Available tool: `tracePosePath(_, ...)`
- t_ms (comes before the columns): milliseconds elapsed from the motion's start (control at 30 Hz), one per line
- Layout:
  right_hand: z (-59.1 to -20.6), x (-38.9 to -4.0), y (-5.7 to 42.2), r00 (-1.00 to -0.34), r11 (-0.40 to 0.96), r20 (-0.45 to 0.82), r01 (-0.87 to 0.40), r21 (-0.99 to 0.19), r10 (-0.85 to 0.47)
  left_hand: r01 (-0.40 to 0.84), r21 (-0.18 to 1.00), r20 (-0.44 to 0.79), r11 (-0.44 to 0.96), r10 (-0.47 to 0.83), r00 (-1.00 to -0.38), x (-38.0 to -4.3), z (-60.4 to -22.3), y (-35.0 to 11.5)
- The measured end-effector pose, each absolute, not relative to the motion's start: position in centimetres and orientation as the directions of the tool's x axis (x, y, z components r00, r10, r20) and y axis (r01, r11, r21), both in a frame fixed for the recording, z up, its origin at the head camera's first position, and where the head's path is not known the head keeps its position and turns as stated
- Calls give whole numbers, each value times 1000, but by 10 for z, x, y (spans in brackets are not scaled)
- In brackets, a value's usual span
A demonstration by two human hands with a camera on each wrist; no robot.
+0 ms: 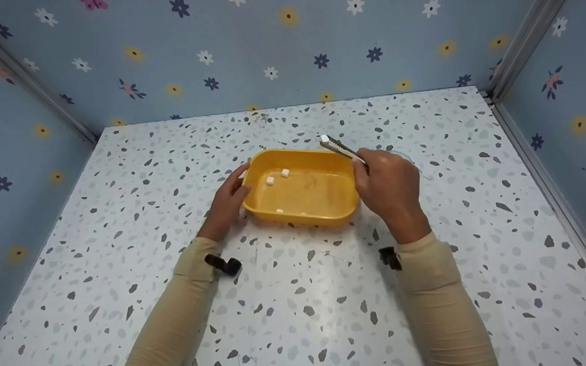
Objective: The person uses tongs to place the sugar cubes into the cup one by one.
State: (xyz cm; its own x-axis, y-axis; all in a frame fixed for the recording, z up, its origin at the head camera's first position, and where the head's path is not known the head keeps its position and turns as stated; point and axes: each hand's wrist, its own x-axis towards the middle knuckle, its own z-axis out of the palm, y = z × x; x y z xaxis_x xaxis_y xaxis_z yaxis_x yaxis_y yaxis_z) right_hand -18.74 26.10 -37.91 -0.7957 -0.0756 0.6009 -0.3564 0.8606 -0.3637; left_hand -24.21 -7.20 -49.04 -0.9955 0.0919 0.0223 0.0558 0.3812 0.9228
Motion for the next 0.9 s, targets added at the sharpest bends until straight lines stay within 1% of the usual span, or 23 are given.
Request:
tracePosePath(467,-368,-182,274,-805,875,590,-328,-356,-62,42,923,8,383,88,-996,-242,-489,-72)
tracePosePath(567,-363,-179,279,-804,879,593,-312,-360,-43,37,922,3,386,89,-996,-242,-488,-71)
tracePosePath(900,-351,-171,299,-835,885,550,-240,-399,22,51,919,13,390,99,-995,-243,-491,-73)
